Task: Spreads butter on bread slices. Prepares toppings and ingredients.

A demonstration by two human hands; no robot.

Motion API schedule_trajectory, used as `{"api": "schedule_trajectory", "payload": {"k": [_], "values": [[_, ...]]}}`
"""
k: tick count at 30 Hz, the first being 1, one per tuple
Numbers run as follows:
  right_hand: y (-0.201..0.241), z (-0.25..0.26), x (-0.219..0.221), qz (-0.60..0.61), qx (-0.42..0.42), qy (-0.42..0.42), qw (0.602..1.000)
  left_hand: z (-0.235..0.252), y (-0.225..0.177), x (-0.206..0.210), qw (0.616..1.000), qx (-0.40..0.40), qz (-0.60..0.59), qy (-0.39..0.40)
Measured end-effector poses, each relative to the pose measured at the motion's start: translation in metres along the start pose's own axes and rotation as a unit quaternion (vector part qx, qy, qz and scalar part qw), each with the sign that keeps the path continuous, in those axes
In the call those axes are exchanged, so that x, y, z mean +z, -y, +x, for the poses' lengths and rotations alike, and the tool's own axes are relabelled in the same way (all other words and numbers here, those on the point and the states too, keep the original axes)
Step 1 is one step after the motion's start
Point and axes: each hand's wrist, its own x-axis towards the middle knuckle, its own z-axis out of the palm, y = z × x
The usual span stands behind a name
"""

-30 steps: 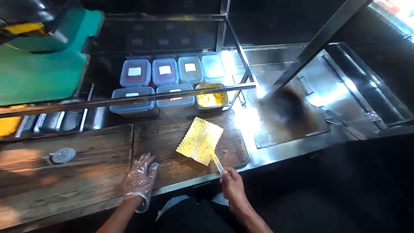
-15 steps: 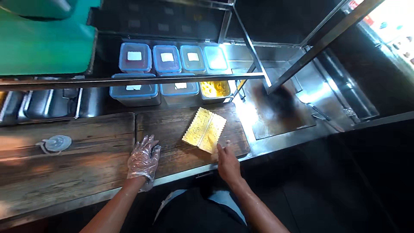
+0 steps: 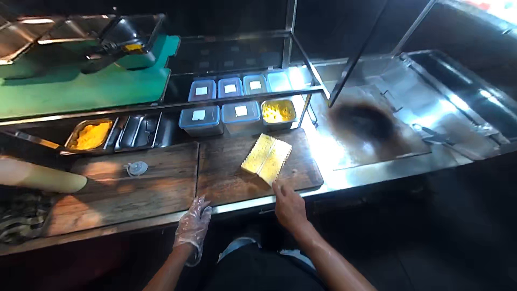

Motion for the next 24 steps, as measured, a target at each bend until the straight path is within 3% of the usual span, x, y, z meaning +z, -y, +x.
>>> {"api": "schedule_trajectory", "payload": {"k": [3, 5, 9, 12, 14, 17, 21, 24], "values": [[-0.022, 0.011, 0.019, -0.037, -0.045, 0.008, 0.998, -0.011, 0.004, 0.006, 1.000, 0.009, 0.007, -0.026], [-0.036, 0.005, 0.009, -0.051, -0.028, 0.018, 0.998, -0.006, -0.003, -0.006, 1.000, -0.011, 0.025, -0.008], [-0.046, 0.004, -0.016, -0.059, -0.066, -0.063, 0.994, 0.004, -0.038, -0.036, 0.995, -0.101, 0.007, 0.003], [-0.044, 0.021, 0.001, -0.057, -0.100, -0.025, 0.993, 0.034, -0.068, -0.047, 0.995, -0.073, -0.062, -0.015], [-0.053, 0.015, 0.005, -0.054, -0.056, 0.015, 0.997, 0.070, -0.093, -0.056, 0.991, -0.037, -0.127, -0.033], [-0.072, -0.010, -0.022, 0.003, 0.012, -0.029, 1.000, 0.126, -0.128, -0.060, 0.985, -0.037, -0.171, 0.004], [-0.090, -0.036, -0.050, 0.162, 0.127, -0.103, 0.973, 0.193, -0.159, -0.020, 0.969, -0.089, -0.210, 0.096], [-0.093, -0.048, -0.051, 0.212, 0.192, -0.157, 0.945, 0.215, -0.180, -0.003, 0.941, -0.110, -0.291, 0.131]]}}
